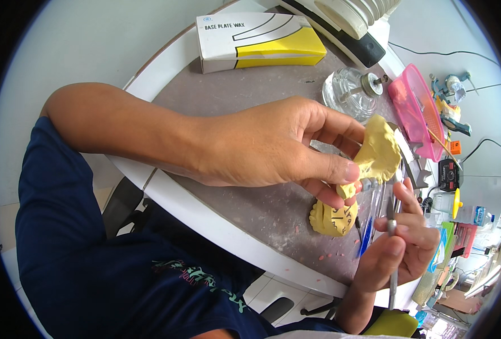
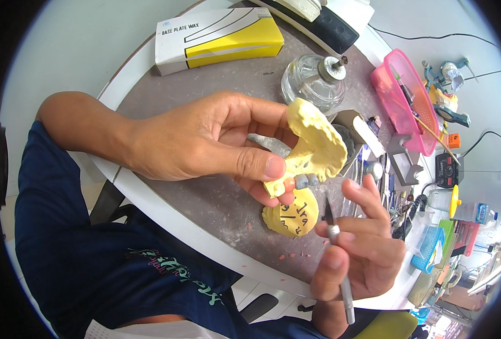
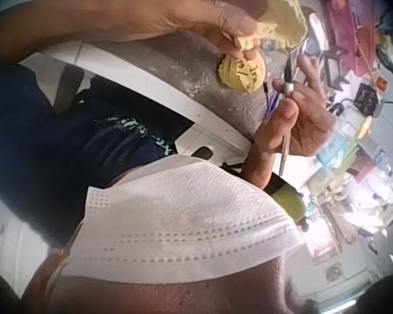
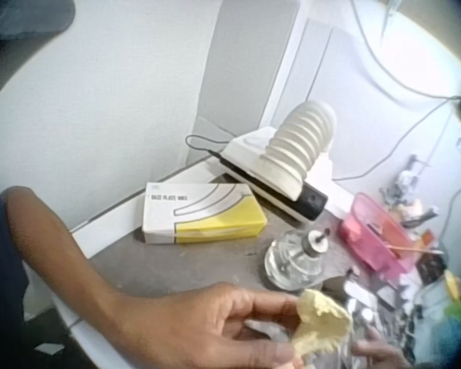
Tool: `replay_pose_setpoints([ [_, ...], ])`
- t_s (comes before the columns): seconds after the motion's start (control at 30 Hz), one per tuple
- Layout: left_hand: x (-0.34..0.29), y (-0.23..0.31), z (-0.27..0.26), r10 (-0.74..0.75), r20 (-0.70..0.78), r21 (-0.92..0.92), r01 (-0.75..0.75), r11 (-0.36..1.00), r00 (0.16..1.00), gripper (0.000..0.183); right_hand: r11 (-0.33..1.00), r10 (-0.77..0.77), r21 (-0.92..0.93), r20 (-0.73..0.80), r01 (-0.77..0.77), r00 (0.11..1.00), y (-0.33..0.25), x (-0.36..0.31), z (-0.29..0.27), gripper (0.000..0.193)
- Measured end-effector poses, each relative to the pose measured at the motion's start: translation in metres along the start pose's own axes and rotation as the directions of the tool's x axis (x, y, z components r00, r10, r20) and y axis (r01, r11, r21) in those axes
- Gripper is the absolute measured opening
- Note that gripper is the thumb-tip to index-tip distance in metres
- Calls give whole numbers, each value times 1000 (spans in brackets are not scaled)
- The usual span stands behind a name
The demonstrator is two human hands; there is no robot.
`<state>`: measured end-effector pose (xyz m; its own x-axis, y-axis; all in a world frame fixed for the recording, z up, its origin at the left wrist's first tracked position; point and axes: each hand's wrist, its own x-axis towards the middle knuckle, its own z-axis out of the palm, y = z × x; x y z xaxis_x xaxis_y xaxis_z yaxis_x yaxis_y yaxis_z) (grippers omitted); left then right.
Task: The person uses a metal dental instrument to carve and shape a yellow wax dental model held in their left hand. They carefully remove small pieces of wax from the surface of the model, refining its contours and edges throughout the process.
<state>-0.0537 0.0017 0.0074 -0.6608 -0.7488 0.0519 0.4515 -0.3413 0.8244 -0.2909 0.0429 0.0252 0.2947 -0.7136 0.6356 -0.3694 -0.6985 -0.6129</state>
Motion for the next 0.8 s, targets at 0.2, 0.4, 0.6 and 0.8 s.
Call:
replay_pose_setpoints([
  [0.2,-1,4,2,-37,-8,-58,36,998,999,36,997,34,-62,-104,-41,994,-3,1,-4,34],
  [0.4,-1,4,0,-45,11,-105,46,993,999,39,995,60,-80,-14,-61,998,0,0,-6,44],
  [0.6,-2,6,3,-51,0,-109,51,993,999,39,999,-12,26,-318,21,948,8,10,16,71],
  [0.8,-1,6,3,-66,3,-144,66,987,998,40,1000,7,10,-168,-5,986,10,-7,-20,70],
])
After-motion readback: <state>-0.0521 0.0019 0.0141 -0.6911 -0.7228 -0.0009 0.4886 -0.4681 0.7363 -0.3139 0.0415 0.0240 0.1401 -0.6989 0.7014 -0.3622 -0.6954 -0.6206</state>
